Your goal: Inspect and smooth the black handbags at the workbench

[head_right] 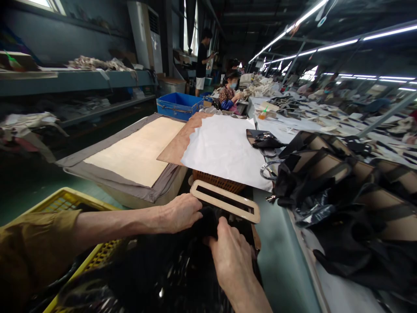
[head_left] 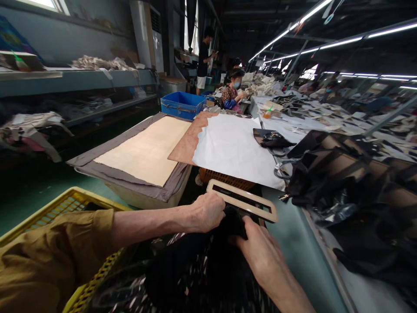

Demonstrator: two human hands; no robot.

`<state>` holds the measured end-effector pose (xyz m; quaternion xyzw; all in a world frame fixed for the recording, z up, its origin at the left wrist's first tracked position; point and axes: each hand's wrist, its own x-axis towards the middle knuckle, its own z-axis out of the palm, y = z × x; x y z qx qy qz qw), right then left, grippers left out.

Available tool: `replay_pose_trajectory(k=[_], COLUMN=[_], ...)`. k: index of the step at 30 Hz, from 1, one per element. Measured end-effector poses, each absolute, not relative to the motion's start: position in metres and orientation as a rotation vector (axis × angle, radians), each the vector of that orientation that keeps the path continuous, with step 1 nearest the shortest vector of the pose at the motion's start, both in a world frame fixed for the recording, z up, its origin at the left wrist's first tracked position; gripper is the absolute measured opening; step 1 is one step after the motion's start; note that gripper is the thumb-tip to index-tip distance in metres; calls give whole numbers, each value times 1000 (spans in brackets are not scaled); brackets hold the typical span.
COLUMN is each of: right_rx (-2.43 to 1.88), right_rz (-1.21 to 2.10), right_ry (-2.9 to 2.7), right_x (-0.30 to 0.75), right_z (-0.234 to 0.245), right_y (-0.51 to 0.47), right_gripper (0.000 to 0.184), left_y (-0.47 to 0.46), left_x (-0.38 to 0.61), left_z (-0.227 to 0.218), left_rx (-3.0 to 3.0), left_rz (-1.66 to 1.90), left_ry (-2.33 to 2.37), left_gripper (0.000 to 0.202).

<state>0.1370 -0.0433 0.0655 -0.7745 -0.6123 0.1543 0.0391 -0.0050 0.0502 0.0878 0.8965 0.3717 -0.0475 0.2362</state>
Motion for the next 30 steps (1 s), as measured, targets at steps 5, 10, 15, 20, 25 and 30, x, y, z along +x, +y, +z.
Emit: replay_pose_trajectory(k=[5, 10, 15, 20, 25, 30], right_rx=[-2332, -2323, -2335, -2309, -2116, -2128], right_rz=[234, 190, 173, 153, 265, 305], right_ry=[-1874, -1917, -1956, -2021, -2200, -2184], right_x=[144, 141, 140, 138, 137, 139], right_z=[46, 52, 62, 68, 74, 69], right_y=[-44, -41, -33, -22, -15, -11], right_gripper=[26, 37, 41, 28, 17, 21], left_y=[46, 43, 45, 51, 55, 56], left_x=[-8, -11, -11, -9, -7, -4], left_z=[95, 91, 86, 86, 81, 72], left_rx=[2503, 2552, 2614, 2576, 2577, 2585], left_rz=[-141, -134, -104, -66, -55, -64], left_ry=[962, 909, 848, 868, 854, 916], left_gripper=[21, 21, 23, 21, 21, 23])
